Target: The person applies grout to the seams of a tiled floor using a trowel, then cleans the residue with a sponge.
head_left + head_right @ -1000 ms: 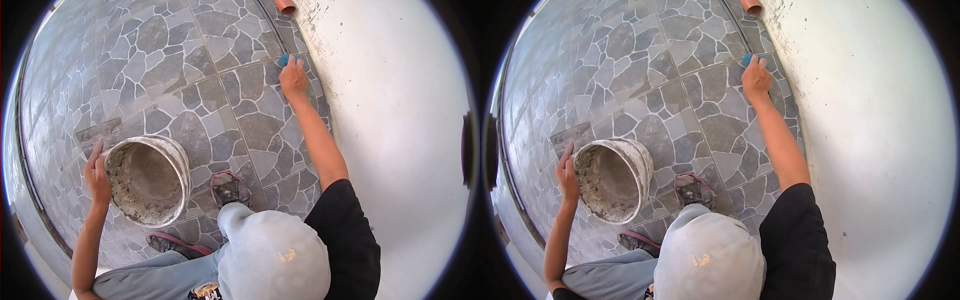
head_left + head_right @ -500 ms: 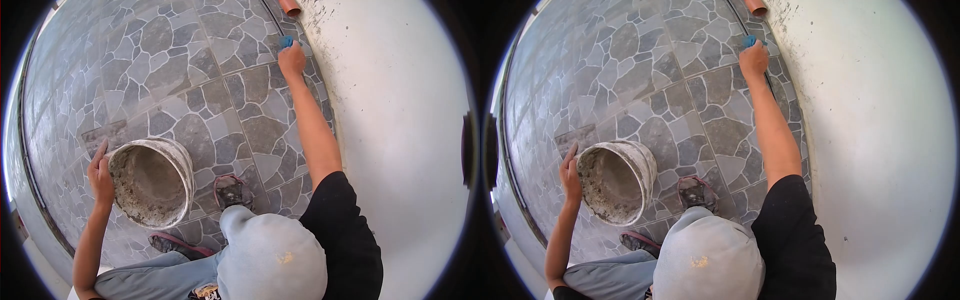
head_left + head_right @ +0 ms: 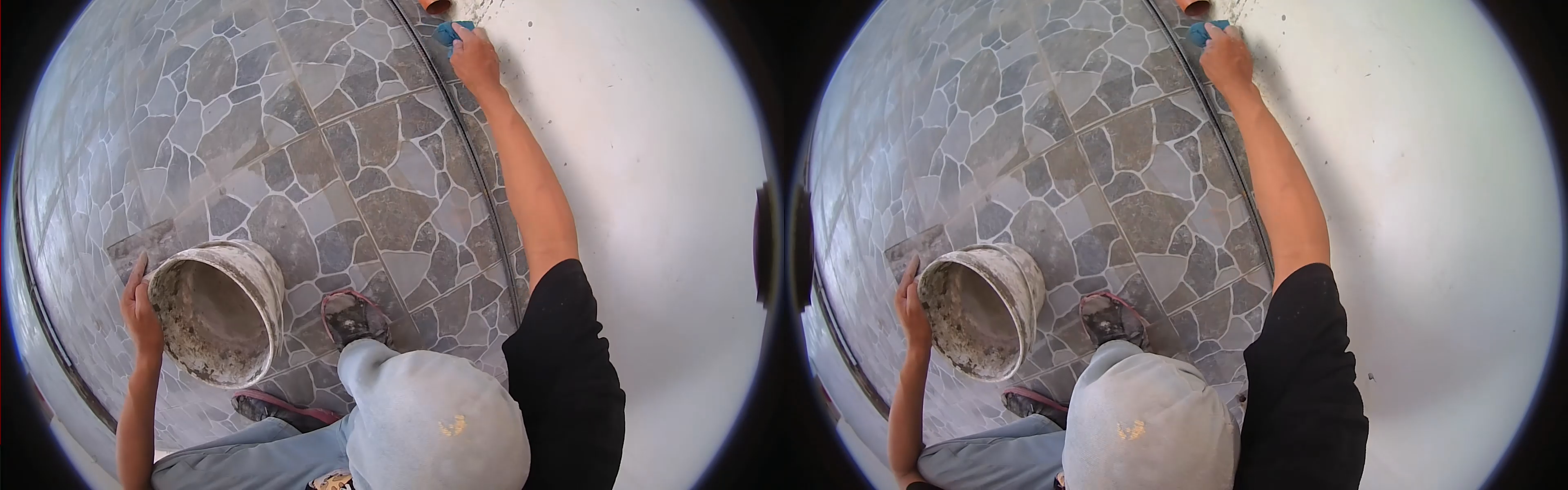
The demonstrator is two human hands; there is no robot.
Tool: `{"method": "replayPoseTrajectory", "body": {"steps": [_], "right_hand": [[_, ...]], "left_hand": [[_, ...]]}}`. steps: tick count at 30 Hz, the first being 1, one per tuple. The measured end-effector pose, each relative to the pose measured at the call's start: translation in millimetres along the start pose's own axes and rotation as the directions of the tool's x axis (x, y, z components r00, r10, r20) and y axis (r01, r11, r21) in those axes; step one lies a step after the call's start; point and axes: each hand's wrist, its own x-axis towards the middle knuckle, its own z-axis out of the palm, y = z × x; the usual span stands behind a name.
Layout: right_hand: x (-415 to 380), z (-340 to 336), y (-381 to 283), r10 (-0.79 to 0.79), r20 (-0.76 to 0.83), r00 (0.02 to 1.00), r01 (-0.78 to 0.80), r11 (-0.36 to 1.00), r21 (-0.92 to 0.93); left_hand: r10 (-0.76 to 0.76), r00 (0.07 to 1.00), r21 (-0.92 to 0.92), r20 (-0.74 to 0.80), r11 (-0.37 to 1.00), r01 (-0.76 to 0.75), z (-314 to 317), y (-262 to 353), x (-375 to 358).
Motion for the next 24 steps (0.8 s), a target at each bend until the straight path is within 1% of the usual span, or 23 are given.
{"method": "replayPoseTrajectory", "body": {"steps": [1,2,4,5,6,8,9,10,11,12,13,14,15,16,17,18,20,21,22,23,24], "right_hand": [[0.2,1.9,26.4,-0.021,0.055,0.998,0.021,1.000,-0.007],[-12.4,9.8,39.4,-0.025,0.055,0.998,0.026,1.000,-0.012],[-46.9,18.7,55.4,-0.102,0.281,0.954,0.099,0.995,0.025],[-61.2,-0.2,40.4,0.018,0.502,0.865,0.080,0.982,-0.174],[-70.0,-26.9,13.1,0.169,0.665,0.727,0.110,0.928,-0.356],[-66.9,-77.2,-12.3,0.365,0.772,0.521,0.034,0.895,-0.445],[-61.4,-78.5,-6.0,0.355,0.779,0.516,0.038,0.900,-0.435],[-55.5,-79.3,5.4,0.351,0.695,0.628,-0.143,0.929,-0.340],[-45.1,-83.1,6.3,0.371,0.585,0.721,-0.305,0.928,-0.213],[-29.5,-79.7,5.0,0.325,0.511,0.796,-0.269,0.946,-0.182],[-16.9,-67.6,7.9,0.210,0.419,0.883,-0.162,0.976,-0.148],[-4.9,-41.3,16.7,0.116,0.267,0.957,-0.084,0.988,-0.129],[-2.6,-15.6,28.1,0.015,0.110,0.994,0.000,0.992,-0.129],[-4.7,-3.7,34.3,0.023,0.110,0.994,-0.006,0.989,-0.151],[-8.8,5.4,39.3,0.078,0.285,0.955,-0.014,0.975,-0.221],[-18.1,9.1,45.2,0.148,0.446,0.883,-0.017,0.959,-0.284],[-82.4,-19.1,33.7,0.191,0.412,0.891,-0.067,0.953,-0.297],[-126.2,-41.6,32.1,0.214,0.421,0.881,-0.060,0.935,-0.349],[-171.7,-74.9,28.8,0.236,0.441,0.866,-0.101,0.946,-0.307],[-224.0,-100.0,37.3,0.255,0.419,0.872,-0.134,0.946,-0.296],[-279.2,-128.9,46.2,0.291,0.433,0.853,-0.148,0.931,-0.333]], "left_hand": [[0.020,1.000,0.049,0.008,0.999,-0.020,-0.1,3.3,0.0],[0.020,1.000,0.043,0.007,0.999,-0.020,1.0,4.6,-0.3],[0.029,0.999,0.029,0.013,0.999,-0.029,1.0,0.6,0.6],[0.033,0.999,0.021,0.023,0.999,-0.034,2.0,-2.8,2.8],[0.036,0.999,0.016,0.024,0.999,-0.037,1.5,-6.0,4.3],[0.019,1.000,0.027,0.008,0.999,-0.019,-4.2,-5.1,-0.9],[0.005,1.000,0.029,0.006,1.000,-0.005,-2.0,2.5,-1.9],[-0.002,1.000,0.030,0.013,1.000,0.002,-0.3,7.6,-1.2],[0.001,1.000,0.033,0.018,0.999,-0.001,-0.6,7.8,-0.4],[0.014,1.000,0.057,0.026,0.998,-0.016,-1.4,7.0,0.8],[0.030,0.999,0.076,0.035,0.997,-0.032,-1.7,5.6,2.0],[0.038,0.998,0.072,0.049,0.997,-0.042,-4.3,0.8,4.1],[0.029,0.999,0.015,0.044,0.999,-0.030,-7.8,-7.1,5.7],[0.019,0.999,-0.047,0.039,0.999,-0.017,-5.5,-12.4,5.1],[0.025,0.998,-0.059,0.057,0.998,-0.022,-1.6,-13.6,3.5],[0.029,0.998,-0.056,0.049,0.998,-0.026,-2.7,-13.8,3.0],[0.035,0.998,-0.057,0.049,0.998,-0.032,-8.3,-11.7,1.1],[0.027,0.999,-0.050,0.039,0.998,-0.025,-6.6,-7.2,-0.9],[0.019,0.999,-0.049,0.030,0.999,-0.018,-2.6,-4.0,-2.2],[0.026,0.999,-0.063,0.044,0.998,-0.024,0.0,-1.8,-2.4],[0.023,0.998,-0.072,0.050,0.997,-0.019,0.3,1.1,-1.5]]}}
